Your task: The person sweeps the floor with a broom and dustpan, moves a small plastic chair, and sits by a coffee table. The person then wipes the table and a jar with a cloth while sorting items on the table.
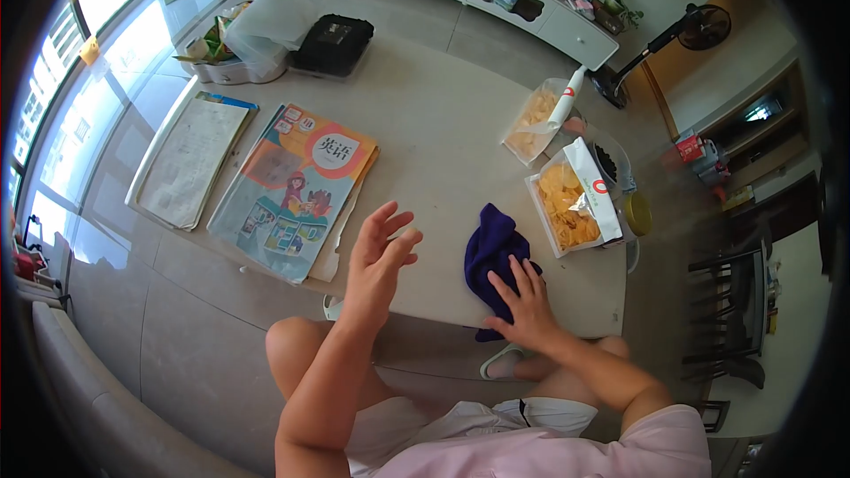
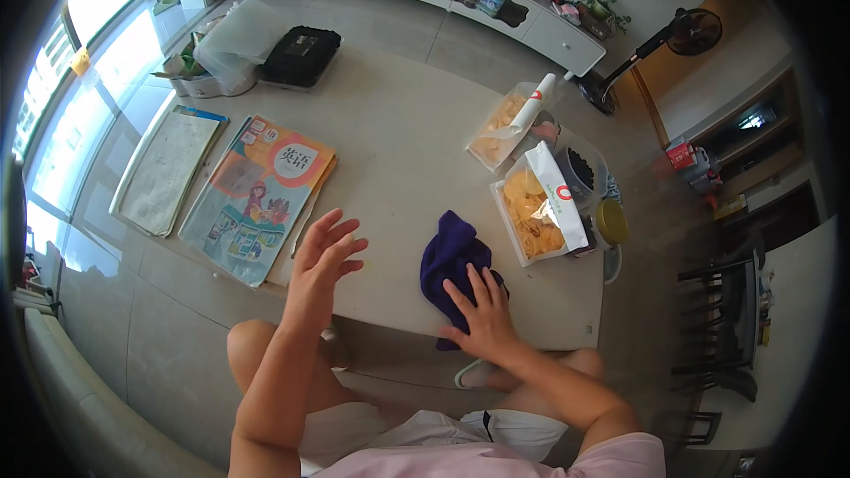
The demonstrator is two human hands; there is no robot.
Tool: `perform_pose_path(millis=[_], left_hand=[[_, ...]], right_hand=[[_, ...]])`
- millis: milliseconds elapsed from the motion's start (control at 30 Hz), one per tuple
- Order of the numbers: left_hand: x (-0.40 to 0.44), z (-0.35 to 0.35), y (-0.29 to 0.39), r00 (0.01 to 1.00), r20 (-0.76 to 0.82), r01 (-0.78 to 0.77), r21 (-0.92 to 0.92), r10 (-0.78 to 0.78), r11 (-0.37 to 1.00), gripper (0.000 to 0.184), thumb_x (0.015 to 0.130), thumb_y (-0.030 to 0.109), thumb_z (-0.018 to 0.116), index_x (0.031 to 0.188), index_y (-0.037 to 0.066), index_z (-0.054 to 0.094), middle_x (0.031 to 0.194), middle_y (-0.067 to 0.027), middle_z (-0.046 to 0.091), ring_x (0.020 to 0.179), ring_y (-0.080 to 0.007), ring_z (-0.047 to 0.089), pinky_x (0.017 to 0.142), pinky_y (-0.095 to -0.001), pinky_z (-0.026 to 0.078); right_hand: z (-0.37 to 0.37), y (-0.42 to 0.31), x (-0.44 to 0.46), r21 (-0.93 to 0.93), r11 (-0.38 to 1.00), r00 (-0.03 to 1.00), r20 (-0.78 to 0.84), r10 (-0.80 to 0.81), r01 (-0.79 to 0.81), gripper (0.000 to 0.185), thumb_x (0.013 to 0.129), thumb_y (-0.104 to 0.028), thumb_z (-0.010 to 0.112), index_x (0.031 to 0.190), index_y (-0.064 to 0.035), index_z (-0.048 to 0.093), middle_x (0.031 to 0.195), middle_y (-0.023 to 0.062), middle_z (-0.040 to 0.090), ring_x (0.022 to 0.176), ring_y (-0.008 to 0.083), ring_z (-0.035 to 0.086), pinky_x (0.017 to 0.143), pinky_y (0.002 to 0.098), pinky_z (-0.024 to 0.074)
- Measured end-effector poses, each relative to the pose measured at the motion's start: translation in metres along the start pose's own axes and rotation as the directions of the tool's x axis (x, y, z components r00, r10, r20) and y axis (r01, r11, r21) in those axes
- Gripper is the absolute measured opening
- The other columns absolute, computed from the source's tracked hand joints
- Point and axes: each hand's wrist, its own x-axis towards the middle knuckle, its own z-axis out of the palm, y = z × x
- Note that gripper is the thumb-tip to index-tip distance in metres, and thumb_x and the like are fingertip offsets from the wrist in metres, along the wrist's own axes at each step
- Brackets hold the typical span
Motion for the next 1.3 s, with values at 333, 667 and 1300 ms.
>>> perform_pose_path(millis=[333,667,1300], left_hand=[[0.006,-0.001,0.007,0.997,-0.02,0.071,-0.045,-0.072,0.996,0.05,0.09,0.016,0.053,0.136,0.004,0.036,0.129,-0.0127,0.049,0.108,-0.0198,0.056,0.086,-0.0325,0.046],[0.013,-0.005,0.01,0.975,0.048,0.222,-0.138,-0.218,0.965,0.056,0.089,0.007,0.056,0.139,0.002,0.031,0.134,-0.0159,0.044,0.116,-0.0227,0.052,0.091,-0.0328,0.044],[0.021,0.002,-0.01,0.996,-0.092,-0.013,0.07,0.019,0.997,0.05,0.09,0.023,0.058,0.134,0.005,0.04,0.126,-0.0105,0.051,0.106,-0.0173,0.056,0.084,-0.0288,0.046]], right_hand=[[0.068,0.052,0.22,-0.014,0.999,0.961,-0.275,-0.036,0.034,0.045,0.082,-0.04,0.06,0.126,-0.0336,0.055,0.142,0.0064,0.039,0.126,0.0396,0.034,0.099,0.0649,0.0231],[0.086,0.139,0.467,-0.01,0.901,0.875,-0.242,0.419,-0.434,0.043,0.086,-0.05,0.051,0.128,-0.0421,0.05,0.145,-0.0051,0.036,0.133,0.035,0.03,0.1,0.0677,0.0225],[0.034,-0.024,0.061,0.149,0.934,0.946,-0.054,-0.32,0.325,0.043,0.075,-0.036,0.066,0.118,-0.0336,0.057,0.136,-0.0043,0.044,0.127,0.0304,0.035,0.1,0.0628,0.0256]])
